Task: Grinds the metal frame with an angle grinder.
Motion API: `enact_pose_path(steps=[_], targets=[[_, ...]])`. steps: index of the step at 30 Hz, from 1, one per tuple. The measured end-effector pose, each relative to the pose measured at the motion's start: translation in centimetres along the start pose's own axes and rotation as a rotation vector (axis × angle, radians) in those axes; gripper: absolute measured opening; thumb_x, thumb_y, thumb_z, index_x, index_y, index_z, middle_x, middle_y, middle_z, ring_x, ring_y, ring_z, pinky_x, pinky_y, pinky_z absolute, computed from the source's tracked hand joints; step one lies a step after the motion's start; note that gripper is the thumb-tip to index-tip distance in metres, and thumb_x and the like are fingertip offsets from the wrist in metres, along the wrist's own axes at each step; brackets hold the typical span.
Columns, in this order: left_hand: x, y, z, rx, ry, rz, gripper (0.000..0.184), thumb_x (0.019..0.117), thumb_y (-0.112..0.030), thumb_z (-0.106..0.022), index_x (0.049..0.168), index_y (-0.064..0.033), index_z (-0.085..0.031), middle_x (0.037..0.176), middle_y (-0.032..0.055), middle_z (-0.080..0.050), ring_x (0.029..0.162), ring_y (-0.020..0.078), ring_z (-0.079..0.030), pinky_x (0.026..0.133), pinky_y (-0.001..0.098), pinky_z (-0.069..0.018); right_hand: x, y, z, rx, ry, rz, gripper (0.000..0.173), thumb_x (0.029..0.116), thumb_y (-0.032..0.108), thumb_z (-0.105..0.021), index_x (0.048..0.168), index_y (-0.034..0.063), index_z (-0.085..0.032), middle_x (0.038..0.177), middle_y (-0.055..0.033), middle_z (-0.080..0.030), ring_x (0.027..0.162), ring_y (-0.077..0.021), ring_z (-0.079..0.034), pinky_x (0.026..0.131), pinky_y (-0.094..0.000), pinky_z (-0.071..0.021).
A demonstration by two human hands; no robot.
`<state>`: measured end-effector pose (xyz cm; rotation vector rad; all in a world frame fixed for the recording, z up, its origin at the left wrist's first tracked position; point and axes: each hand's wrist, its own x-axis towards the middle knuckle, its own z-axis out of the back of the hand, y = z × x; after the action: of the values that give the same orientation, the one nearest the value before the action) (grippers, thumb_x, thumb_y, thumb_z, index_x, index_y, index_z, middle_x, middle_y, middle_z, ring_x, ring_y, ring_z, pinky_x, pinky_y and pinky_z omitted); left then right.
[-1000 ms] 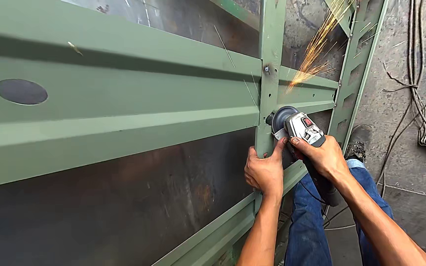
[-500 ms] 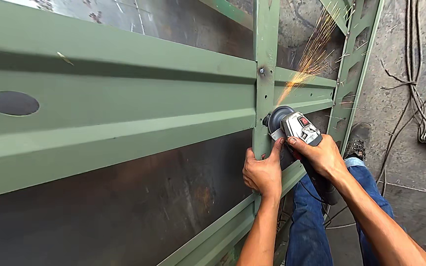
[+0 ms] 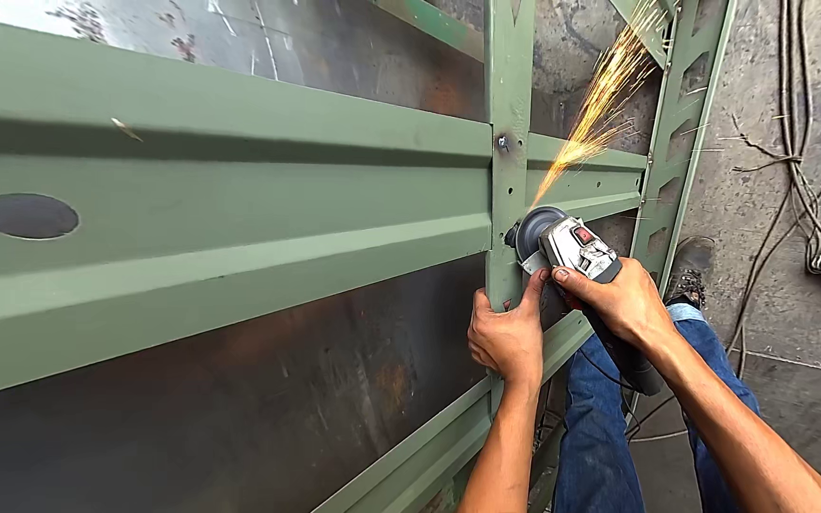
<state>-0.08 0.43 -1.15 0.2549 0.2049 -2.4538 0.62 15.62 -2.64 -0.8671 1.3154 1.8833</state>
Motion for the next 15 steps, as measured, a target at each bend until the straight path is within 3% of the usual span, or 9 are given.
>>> enact_pose_path(steps=[6,15], targets=[[0.13,0.06,-0.1,-0.025,-0.008,0.014,0.069,0.0607,-0.085,-0.074,0.077,-0.0194,-0.059,0.059,-0.0009,-0.052,0.058,0.0222,-0.055,0.056,0.0492,-0.0412,-0.08,0.2,-0.44,0.033,-0.017,0.045,0.068,0.0633,0.094,-0.061,0.071,0.0265,-0.066,0.058,0.0047,-0.06,0.051,-0.0137,-0.06,0.046,-0.0436,-0.0448],[0.13,0.09,0.08,-0.037,0.008,0.027,0.069,0.063,-0.086,-0.071,0.079,-0.0194,-0.061,0.061,0.0001,-0.053,0.06,0.0234,-0.057,0.057,0.05,-0.0422,-0.27,0.87,-0.24,0.039,-0.013,0.044,0.069,0.0647,0.094,-0.06,0.07,0.0256,-0.065,0.057,0.0036,-0.06,0.048,-0.0143,-0.059,0.044,-0.0433,-0.0443]])
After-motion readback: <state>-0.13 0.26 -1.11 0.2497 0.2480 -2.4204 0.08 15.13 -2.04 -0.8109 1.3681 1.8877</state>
